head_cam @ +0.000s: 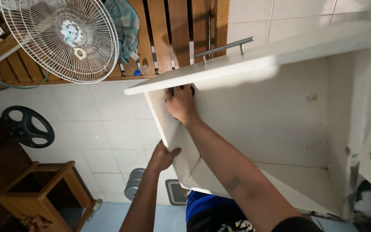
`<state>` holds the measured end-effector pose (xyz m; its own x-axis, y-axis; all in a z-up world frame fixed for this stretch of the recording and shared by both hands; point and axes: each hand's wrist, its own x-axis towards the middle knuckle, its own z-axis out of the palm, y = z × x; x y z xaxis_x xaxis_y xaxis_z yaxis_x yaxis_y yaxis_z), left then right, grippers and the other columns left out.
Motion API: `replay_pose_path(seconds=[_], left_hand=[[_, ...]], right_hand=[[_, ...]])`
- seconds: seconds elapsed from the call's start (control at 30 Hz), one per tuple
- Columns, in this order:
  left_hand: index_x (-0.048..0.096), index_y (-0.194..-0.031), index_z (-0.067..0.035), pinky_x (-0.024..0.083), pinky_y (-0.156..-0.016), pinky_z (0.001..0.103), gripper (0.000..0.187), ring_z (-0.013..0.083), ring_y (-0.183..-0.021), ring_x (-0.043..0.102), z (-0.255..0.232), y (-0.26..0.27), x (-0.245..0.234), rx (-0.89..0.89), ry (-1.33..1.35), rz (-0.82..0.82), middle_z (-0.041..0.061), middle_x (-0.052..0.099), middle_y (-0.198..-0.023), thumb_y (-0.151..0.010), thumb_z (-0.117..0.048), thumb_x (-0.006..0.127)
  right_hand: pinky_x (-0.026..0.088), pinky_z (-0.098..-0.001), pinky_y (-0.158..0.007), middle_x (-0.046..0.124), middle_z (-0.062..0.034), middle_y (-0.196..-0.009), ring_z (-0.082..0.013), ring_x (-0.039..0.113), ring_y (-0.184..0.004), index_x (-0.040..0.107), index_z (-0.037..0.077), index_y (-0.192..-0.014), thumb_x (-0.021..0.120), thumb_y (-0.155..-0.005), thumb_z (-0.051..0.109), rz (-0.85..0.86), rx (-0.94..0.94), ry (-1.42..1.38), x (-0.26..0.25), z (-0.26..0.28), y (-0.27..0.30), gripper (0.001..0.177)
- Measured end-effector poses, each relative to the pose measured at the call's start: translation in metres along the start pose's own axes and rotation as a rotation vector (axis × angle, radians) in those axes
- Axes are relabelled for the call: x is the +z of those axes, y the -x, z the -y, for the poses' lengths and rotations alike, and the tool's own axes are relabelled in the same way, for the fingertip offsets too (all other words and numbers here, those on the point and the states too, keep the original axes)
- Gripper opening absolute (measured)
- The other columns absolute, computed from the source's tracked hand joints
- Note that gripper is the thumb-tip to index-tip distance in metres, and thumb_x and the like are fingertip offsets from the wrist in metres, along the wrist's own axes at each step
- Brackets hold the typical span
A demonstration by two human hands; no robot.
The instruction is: The person cleans a drawer and its faceplate using a cloth.
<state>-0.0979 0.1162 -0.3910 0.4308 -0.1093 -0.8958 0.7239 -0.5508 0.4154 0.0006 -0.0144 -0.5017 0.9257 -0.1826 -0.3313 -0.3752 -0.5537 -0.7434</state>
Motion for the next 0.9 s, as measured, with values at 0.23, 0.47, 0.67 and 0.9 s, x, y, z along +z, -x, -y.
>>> replay_pose_path(seconds=[0.23,0.47,0.67,0.9], left_hand=[[0.061,-0.128,0.003,0.057,-0.092,0.039,0.049,0.0308,-0.105,0.074,-0.005,0.002,0.002,-0.009,-0.119,-0.008,0.02,0.074,-0.115,-0.083,-0.013,0.075],[0.059,-0.13,0.001,0.057,-0.093,0.038,0.053,0.0298,-0.106,0.074,-0.001,0.001,0.0,-0.028,-0.12,-0.012,0.02,0.074,-0.116,-0.083,-0.015,0.075],[0.058,-0.131,0.002,0.054,-0.095,0.038,0.056,0.0301,-0.109,0.072,0.018,-0.008,0.002,0.055,-0.178,-0.017,0.02,0.073,-0.118,-0.081,-0.013,0.077],[0.059,-0.136,0.001,0.051,-0.102,0.039,0.053,0.0321,-0.125,0.065,0.03,-0.011,0.007,0.41,-0.14,-0.047,0.02,0.069,-0.132,-0.085,-0.011,0.068]], right_hand=[[0.044,-0.0572,-0.104,0.049,-0.0291,-0.14,-0.0516,0.052,-0.125,0.053,0.011,-0.14,0.053,-0.096,0.036,0.413,0.292,0.082,-0.053,0.018,-0.009,0.051],[0.044,-0.0549,-0.112,0.061,-0.0311,-0.131,-0.0515,0.058,-0.123,0.056,0.002,-0.138,0.043,-0.105,0.038,0.457,0.172,0.105,-0.038,0.009,0.003,0.05],[0.031,-0.0523,-0.123,0.031,-0.037,-0.159,-0.0536,0.035,-0.145,0.04,-0.007,-0.148,0.053,-0.104,0.032,0.131,-0.106,-0.068,-0.022,0.06,0.042,0.06],[0.03,-0.0534,-0.126,0.054,-0.0192,-0.151,-0.0436,0.041,-0.148,0.052,0.001,-0.147,0.06,-0.098,0.018,0.193,-0.62,-0.248,-0.086,0.063,0.074,0.053]])
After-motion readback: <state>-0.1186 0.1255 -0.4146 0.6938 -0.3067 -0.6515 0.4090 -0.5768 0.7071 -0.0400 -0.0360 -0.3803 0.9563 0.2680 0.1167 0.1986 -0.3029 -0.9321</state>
